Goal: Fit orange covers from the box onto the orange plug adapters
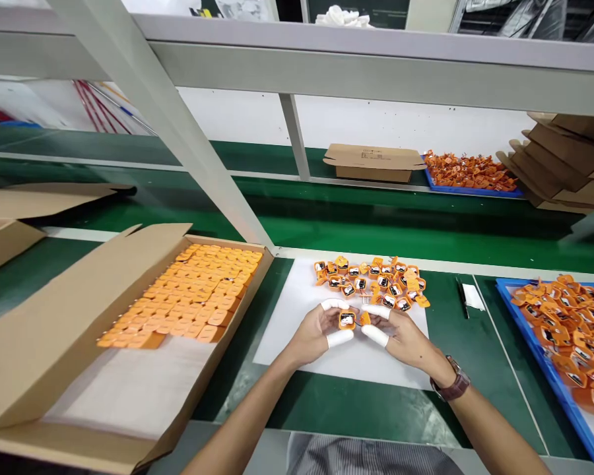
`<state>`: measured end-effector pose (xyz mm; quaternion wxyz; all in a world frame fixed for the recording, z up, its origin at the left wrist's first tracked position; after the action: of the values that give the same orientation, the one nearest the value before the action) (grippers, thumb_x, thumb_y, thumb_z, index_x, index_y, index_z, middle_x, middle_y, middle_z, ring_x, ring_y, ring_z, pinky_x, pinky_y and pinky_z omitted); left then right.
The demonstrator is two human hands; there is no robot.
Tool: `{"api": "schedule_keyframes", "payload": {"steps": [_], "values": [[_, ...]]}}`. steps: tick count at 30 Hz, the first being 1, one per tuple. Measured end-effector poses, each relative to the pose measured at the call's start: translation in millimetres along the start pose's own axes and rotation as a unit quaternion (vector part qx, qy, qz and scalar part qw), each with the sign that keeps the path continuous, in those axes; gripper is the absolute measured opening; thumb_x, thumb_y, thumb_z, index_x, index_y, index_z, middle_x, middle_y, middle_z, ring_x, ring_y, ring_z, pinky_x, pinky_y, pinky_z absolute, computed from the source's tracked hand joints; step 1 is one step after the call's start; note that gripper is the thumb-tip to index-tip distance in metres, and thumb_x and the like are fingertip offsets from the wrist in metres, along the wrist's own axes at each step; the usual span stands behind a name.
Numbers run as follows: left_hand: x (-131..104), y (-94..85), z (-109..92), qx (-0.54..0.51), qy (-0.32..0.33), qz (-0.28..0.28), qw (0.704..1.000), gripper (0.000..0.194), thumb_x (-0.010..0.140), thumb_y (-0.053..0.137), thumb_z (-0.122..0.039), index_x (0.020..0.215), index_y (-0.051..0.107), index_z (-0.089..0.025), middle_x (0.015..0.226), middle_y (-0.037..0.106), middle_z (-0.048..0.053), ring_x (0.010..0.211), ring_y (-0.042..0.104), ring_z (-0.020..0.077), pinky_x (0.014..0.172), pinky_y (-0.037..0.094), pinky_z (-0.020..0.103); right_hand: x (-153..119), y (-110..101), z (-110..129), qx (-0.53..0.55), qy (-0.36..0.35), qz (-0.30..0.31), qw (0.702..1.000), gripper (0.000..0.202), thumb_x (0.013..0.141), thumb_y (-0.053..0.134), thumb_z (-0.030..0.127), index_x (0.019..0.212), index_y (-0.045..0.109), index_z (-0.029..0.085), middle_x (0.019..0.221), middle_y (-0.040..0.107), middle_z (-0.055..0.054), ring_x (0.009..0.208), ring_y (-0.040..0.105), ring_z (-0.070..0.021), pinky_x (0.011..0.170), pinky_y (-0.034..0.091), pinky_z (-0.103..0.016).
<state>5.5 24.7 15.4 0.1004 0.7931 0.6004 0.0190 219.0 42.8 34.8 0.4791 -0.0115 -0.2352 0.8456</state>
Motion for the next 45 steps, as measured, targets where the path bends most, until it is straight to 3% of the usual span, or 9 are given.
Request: {"api": "schedule_keyframes", "payload": {"steps": [4, 8, 11, 17, 25, 29, 35, 40, 45], "values": [[3.6, 0.6, 1.8, 0.054, -0.001, 0.017, 0.998, 0.05, 0.074, 0.084, -0.028, 0.118, 0.062, -0.018, 0.124, 0.069, 0.013, 0.115, 0.065, 0.0268, 0.097, 0.053, 0.04, -0.8, 0.7, -5.8, -0.013, -0.048, -0.077, 0.996, 0.033, 0.093, 0.069, 0.037, 0.124, 0.063, 0.026, 0.086, 0.065, -0.001, 0.075, 0.063, -0.0161, 0.072, 0.057, -0.031], [8.4, 0.5, 8.3, 0.0, -0.025, 0.066, 0.998, 0.042, 0.084, 0.075, -0.04, 0.118, 0.068, -0.016, 0.105, 0.075, 0.011, 0.094, 0.071, 0.0243, 0.08, 0.06, 0.037, 0.8, 0.9, -4.2, -0.016, -0.095, -0.086, 0.992, 0.035, 0.092, 0.071, 0.035, 0.125, 0.062, 0.027, 0.084, 0.062, 0.0, 0.074, 0.061, -0.016, 0.074, 0.055, -0.032], [10.0, -1.0, 15.9, -0.014, -0.014, 0.032, 0.999, 0.039, 0.083, 0.077, -0.041, 0.113, 0.071, -0.016, 0.099, 0.077, 0.009, 0.087, 0.073, 0.0221, 0.084, 0.06, 0.038, 0.2, 1.0, -3.9, 0.005, -0.116, -0.048, 0.992, 0.037, 0.093, 0.07, 0.03, 0.129, 0.061, 0.029, 0.093, 0.066, -0.003, 0.083, 0.064, -0.0175, 0.079, 0.056, -0.034], [7.4, 0.9, 22.8, 0.046, 0.038, -0.006, 0.998, 0.032, 0.088, 0.071, -0.043, 0.108, 0.076, -0.018, 0.112, 0.076, 0.012, 0.104, 0.07, 0.0261, 0.095, 0.056, 0.04, -2.8, 0.9, -5.5, 0.007, -0.118, 0.033, 0.992, 0.039, 0.097, 0.065, 0.024, 0.135, 0.06, 0.03, 0.109, 0.07, -0.008, 0.1, 0.067, -0.02, 0.088, 0.057, -0.036], [9.2, 3.4, 16.3, 0.038, 0.028, -0.021, 0.999, 0.031, 0.087, 0.07, -0.045, 0.101, 0.069, -0.017, 0.109, 0.073, 0.012, 0.101, 0.069, 0.0245, 0.092, 0.056, 0.036, -0.7, 6.3, -6.0, 0.008, -0.124, -0.056, 0.991, 0.031, 0.094, 0.068, 0.019, 0.123, 0.066, 0.031, 0.11, 0.071, -0.007, 0.101, 0.069, -0.0204, 0.088, 0.058, -0.038], [9.3, 3.2, 17.1, 0.011, 0.004, -0.007, 1.0, 0.035, 0.084, 0.074, -0.046, 0.101, 0.069, -0.017, 0.109, 0.074, 0.011, 0.103, 0.07, 0.0253, 0.092, 0.056, 0.037, 0.9, 8.0, -4.1, 0.014, -0.139, -0.025, 0.99, 0.036, 0.094, 0.066, 0.015, 0.127, 0.063, 0.03, 0.124, 0.07, -0.009, 0.116, 0.067, -0.0221, 0.1, 0.054, -0.043], [6.7, 4.2, 19.4, 0.002, 0.001, -0.011, 1.0, 0.036, 0.081, 0.078, -0.045, 0.101, 0.07, -0.016, 0.11, 0.075, 0.011, 0.105, 0.07, 0.0255, 0.097, 0.056, 0.038, 3.3, 10.2, -3.0, 0.05, -0.159, -0.011, 0.986, 0.033, 0.092, 0.07, 0.015, 0.122, 0.067, 0.028, 0.112, 0.073, -0.007, 0.104, 0.069, -0.0195, 0.092, 0.056, -0.038], [4.7, 5.0, 18.4, -0.011, 0.013, -0.059, 0.998, 0.033, 0.081, 0.078, -0.042, 0.101, 0.071, -0.017, 0.108, 0.075, 0.01, 0.102, 0.071, 0.0249, 0.093, 0.058, 0.038, 1.2, 8.6, 1.3, -0.033, -0.169, -0.092, 0.981, 0.033, 0.092, 0.07, 0.018, 0.123, 0.066, 0.029, 0.108, 0.072, -0.007, 0.095, 0.067, -0.0208, 0.084, 0.055, -0.04], [6.4, 8.5, 24.1, -0.032, 0.013, -0.115, 0.993, 0.034, 0.072, 0.086, -0.036, 0.096, 0.071, -0.016, 0.104, 0.076, 0.009, 0.101, 0.072, 0.0248, 0.095, 0.057, 0.038, -5.3, 17.0, 6.4, -0.142, -0.222, -0.076, 0.961, 0.044, 0.096, 0.063, 0.012, 0.136, 0.057, 0.028, 0.114, 0.069, -0.01, 0.103, 0.062, -0.0236, 0.086, 0.055, -0.043]]}}
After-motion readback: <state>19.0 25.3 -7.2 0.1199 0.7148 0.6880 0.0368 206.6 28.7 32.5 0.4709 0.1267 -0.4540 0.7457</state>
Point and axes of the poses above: each hand's wrist, its own x-axis towards the middle knuckle, its own y-axis out of the palm, z = x × y, the point moved 2 cm from there along x, towards the middle knuckle
